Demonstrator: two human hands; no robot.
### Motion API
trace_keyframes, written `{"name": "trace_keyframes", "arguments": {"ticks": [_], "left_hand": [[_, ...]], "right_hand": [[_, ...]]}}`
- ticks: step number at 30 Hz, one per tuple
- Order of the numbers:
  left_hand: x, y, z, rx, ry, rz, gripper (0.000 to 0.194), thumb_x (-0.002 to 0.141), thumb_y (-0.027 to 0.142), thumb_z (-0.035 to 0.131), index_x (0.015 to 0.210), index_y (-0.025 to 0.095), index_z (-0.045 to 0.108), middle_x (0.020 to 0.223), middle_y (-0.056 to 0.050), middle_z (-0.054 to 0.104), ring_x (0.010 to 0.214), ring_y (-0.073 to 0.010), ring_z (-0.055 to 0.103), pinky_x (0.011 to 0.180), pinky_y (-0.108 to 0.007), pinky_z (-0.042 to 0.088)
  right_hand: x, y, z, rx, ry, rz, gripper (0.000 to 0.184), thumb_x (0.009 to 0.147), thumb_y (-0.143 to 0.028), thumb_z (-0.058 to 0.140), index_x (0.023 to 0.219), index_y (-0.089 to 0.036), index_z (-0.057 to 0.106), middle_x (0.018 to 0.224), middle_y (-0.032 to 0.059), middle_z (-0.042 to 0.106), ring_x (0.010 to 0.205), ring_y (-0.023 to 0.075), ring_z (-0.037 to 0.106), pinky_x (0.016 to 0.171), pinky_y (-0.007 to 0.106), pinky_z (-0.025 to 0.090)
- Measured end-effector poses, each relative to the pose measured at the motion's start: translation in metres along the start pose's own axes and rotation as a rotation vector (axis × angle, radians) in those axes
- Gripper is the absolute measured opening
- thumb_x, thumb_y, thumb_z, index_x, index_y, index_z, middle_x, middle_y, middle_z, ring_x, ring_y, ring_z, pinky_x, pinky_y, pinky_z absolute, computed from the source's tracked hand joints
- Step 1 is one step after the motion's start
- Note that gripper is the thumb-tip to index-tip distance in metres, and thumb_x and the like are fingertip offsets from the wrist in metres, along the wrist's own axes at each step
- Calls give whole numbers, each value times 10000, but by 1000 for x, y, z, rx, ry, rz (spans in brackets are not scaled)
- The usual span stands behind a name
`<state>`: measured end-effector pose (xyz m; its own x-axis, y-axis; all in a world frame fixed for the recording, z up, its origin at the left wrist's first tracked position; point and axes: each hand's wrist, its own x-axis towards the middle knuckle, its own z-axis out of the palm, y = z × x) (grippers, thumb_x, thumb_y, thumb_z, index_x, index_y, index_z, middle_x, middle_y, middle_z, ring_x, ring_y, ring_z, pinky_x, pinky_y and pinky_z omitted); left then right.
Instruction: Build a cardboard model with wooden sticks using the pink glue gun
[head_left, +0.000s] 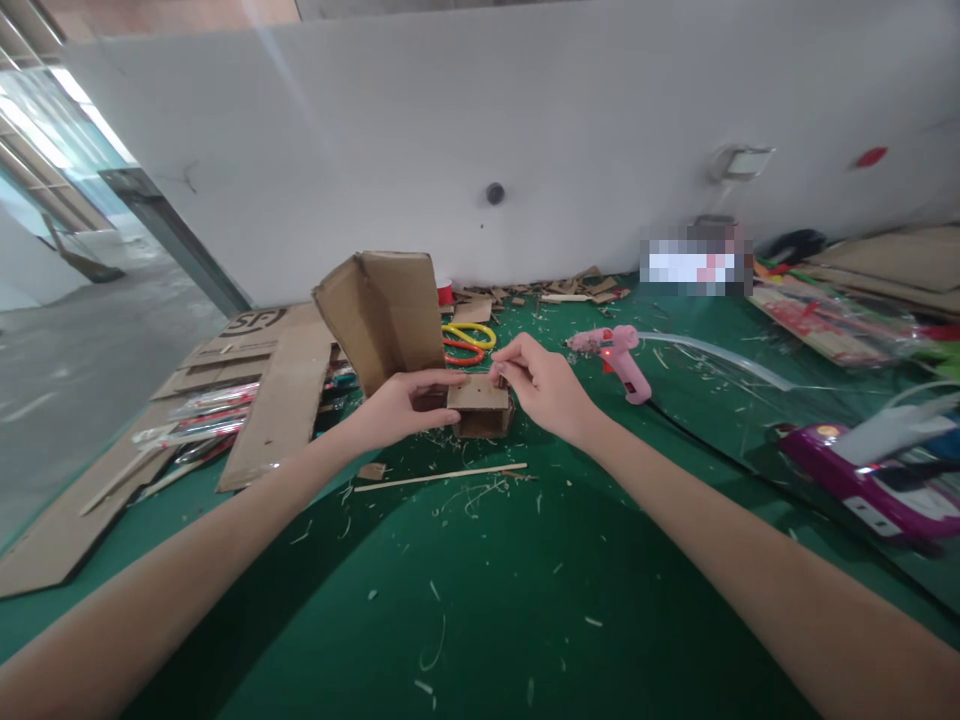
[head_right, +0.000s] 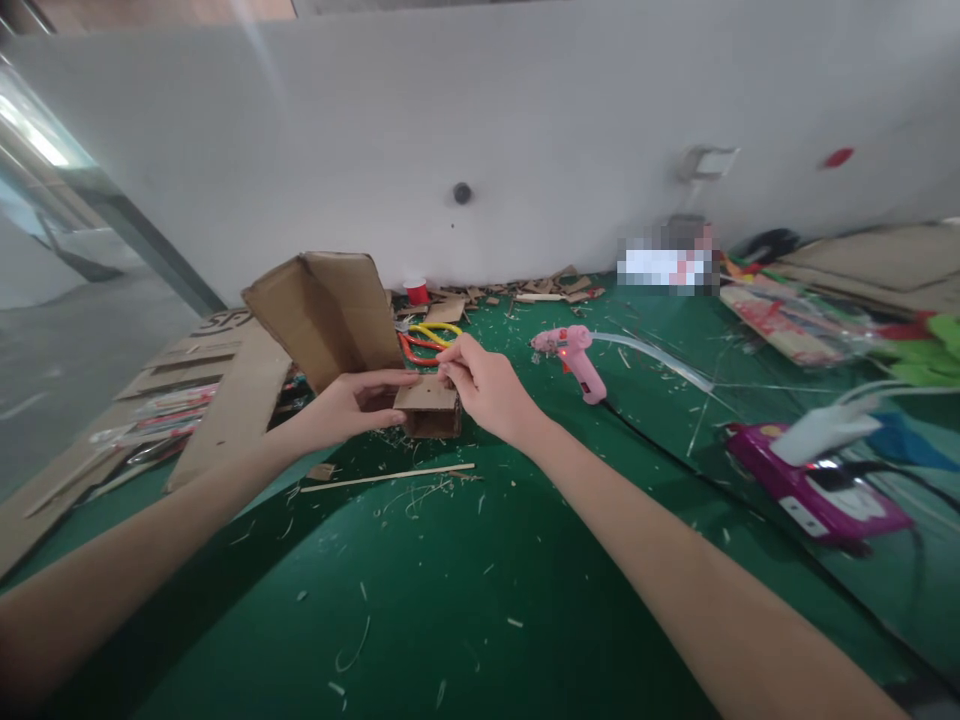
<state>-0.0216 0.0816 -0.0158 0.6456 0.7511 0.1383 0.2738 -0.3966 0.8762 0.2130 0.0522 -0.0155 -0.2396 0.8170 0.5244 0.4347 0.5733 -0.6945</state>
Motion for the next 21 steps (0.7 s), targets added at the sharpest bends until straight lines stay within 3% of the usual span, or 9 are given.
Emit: {"name": "trace_keyframes", "arguments": {"ticks": [21], "left_hand": [[0, 1, 0, -14, 2, -10, 539, 772, 293, 756, 1272, 166, 603, 1359, -105, 605, 1235, -251, 589, 1117, -479, 423]], "right_hand": [[2, -1, -4, -25, -36, -6, 35, 943, -224, 449, 943, -219, 483, 833, 34, 705, 766, 158, 662, 714, 308, 485]]}}
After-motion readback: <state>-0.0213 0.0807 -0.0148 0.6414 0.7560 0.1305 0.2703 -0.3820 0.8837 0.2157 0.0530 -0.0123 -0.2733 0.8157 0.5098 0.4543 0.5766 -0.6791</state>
